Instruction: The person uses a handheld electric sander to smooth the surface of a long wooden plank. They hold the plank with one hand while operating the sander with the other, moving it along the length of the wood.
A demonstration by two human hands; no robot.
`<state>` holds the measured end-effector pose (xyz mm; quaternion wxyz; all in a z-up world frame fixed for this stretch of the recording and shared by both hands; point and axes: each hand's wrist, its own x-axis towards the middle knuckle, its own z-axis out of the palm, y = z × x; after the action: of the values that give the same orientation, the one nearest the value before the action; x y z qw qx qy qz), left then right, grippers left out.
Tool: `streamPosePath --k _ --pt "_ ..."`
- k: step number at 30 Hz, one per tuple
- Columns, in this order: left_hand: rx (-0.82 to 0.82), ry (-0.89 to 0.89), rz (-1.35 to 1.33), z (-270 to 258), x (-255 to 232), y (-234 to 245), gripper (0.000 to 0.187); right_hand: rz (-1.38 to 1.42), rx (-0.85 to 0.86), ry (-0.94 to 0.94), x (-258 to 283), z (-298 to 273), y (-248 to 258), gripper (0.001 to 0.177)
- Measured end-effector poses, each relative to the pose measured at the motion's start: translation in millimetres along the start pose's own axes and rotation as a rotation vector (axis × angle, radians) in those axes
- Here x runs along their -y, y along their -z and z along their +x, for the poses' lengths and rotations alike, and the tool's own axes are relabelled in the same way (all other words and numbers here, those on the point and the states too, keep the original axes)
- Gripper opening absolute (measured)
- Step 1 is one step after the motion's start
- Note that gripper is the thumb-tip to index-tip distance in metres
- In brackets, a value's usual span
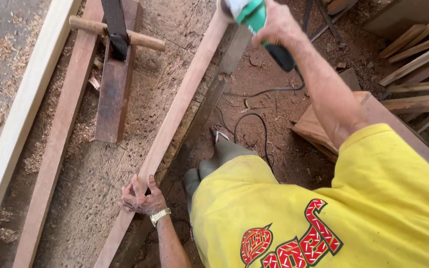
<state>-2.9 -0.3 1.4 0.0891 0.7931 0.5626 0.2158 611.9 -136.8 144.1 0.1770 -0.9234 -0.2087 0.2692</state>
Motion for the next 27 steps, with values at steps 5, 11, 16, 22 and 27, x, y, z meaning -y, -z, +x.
streamPosePath --k 5,11,16,22,27 --pt "-0.018 0.014 -0.01 4 -2 -3 0.063 -0.195 -0.112 0.264 -12 1 -13 0.089" --pt "0.004 -0.003 0.02 -1 1 3 0.059 -0.083 0.046 0.116 39 -74 -48 0.086" --pt "-0.016 -0.013 -0.021 1 -5 -1 0.058 -0.024 0.181 0.062 59 -114 -76 0.08" --pt "-0.034 -0.017 -0.039 2 0 -1 0.056 -0.071 0.185 0.242 68 -156 -112 0.068" --pt "-0.045 -0.007 -0.081 1 2 -5 0.058 -0.228 0.331 0.279 106 -200 -143 0.073"
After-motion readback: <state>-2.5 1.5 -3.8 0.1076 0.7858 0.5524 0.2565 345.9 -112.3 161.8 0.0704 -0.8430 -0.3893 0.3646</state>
